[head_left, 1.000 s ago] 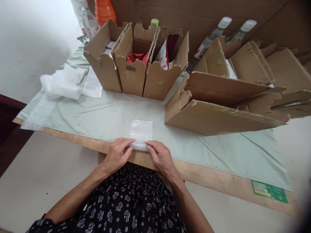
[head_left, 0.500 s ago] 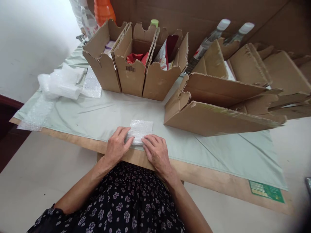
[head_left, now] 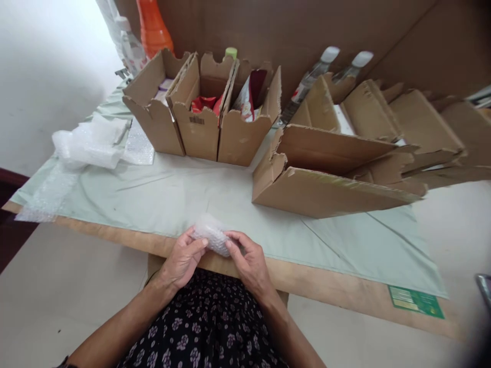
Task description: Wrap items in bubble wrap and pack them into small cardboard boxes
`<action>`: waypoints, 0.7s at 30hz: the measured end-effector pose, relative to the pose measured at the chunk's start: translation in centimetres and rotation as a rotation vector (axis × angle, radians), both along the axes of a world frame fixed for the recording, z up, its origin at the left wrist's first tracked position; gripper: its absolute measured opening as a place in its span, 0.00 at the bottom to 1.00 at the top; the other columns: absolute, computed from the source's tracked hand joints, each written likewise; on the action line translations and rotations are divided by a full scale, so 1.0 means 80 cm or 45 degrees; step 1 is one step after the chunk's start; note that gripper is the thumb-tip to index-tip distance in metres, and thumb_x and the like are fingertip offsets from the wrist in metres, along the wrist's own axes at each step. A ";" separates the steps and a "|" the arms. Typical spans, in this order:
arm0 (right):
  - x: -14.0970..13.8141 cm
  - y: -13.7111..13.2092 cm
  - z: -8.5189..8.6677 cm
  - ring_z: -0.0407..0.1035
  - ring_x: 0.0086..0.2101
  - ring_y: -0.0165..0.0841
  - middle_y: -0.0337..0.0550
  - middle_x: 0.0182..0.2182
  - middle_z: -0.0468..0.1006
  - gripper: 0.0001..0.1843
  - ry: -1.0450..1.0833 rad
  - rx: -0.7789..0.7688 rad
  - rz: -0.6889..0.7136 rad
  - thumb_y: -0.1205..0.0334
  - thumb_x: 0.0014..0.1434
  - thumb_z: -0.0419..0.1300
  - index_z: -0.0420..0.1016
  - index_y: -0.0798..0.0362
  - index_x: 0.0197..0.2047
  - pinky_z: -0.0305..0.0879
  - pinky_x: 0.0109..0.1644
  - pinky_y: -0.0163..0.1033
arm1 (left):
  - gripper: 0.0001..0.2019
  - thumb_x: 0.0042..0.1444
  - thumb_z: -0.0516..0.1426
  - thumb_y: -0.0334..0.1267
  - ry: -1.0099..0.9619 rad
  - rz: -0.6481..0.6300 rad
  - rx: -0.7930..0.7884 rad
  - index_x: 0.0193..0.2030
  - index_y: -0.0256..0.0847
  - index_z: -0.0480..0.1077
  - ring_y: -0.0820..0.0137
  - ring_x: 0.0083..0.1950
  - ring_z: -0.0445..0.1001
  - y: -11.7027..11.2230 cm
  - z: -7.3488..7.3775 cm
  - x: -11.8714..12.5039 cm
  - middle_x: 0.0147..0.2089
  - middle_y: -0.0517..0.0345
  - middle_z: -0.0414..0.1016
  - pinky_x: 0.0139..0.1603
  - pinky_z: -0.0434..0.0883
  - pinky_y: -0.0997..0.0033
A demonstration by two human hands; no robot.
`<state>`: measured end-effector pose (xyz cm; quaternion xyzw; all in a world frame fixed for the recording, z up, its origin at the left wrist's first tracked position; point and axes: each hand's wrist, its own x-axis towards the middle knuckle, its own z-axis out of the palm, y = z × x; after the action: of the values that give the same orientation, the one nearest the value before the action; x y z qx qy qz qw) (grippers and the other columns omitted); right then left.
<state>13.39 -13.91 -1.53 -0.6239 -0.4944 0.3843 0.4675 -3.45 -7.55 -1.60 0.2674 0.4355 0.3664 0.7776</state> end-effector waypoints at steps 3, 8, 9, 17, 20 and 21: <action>0.012 -0.009 -0.005 0.74 0.53 0.41 0.50 0.53 0.80 0.15 -0.090 0.059 -0.123 0.55 0.67 0.62 0.79 0.48 0.54 0.71 0.60 0.48 | 0.20 0.46 0.73 0.39 -0.006 0.011 0.006 0.45 0.40 0.76 0.66 0.45 0.81 0.000 0.002 0.006 0.42 0.57 0.83 0.53 0.76 0.64; 0.031 -0.021 -0.005 0.77 0.49 0.40 0.51 0.52 0.81 0.32 0.317 -0.080 0.000 0.47 0.59 0.69 0.71 0.51 0.62 0.74 0.53 0.44 | 0.18 0.42 0.75 0.39 -0.082 -0.094 -0.005 0.39 0.40 0.77 0.70 0.38 0.76 -0.006 0.015 0.023 0.34 0.61 0.79 0.44 0.74 0.71; 0.033 -0.024 -0.004 0.77 0.47 0.39 0.50 0.49 0.81 0.30 0.373 -0.098 -0.021 0.47 0.59 0.69 0.72 0.51 0.60 0.75 0.52 0.43 | 0.18 0.41 0.76 0.39 -0.077 -0.093 -0.014 0.37 0.40 0.77 0.72 0.36 0.75 -0.008 0.017 0.028 0.32 0.62 0.77 0.41 0.73 0.73; 0.061 -0.036 0.016 0.77 0.40 0.36 0.44 0.41 0.81 0.32 0.625 -0.178 -0.097 0.48 0.57 0.70 0.68 0.49 0.61 0.73 0.44 0.39 | 0.16 0.49 0.73 0.45 0.058 -0.304 0.245 0.37 0.40 0.75 0.74 0.33 0.70 -0.003 0.010 0.048 0.31 0.62 0.73 0.36 0.70 0.77; 0.091 -0.044 0.035 0.72 0.34 0.33 0.40 0.32 0.77 0.14 0.394 -0.104 -0.063 0.50 0.59 0.68 0.76 0.51 0.40 0.69 0.38 0.36 | 0.17 0.58 0.68 0.44 0.164 -0.520 0.709 0.52 0.44 0.75 0.65 0.43 0.77 0.017 0.021 0.052 0.45 0.52 0.80 0.43 0.76 0.69; 0.104 -0.047 0.044 0.70 0.32 0.32 0.39 0.30 0.76 0.12 0.301 -0.065 -0.034 0.51 0.60 0.67 0.76 0.51 0.37 0.68 0.36 0.35 | 0.22 0.59 0.66 0.43 0.213 -0.539 0.927 0.60 0.46 0.72 0.59 0.50 0.78 0.026 0.031 0.057 0.54 0.47 0.79 0.49 0.77 0.63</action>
<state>21.70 -17.68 2.02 -0.5925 -0.4175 0.4615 0.5116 1.07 -5.44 0.87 0.6368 0.2747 0.3056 0.6524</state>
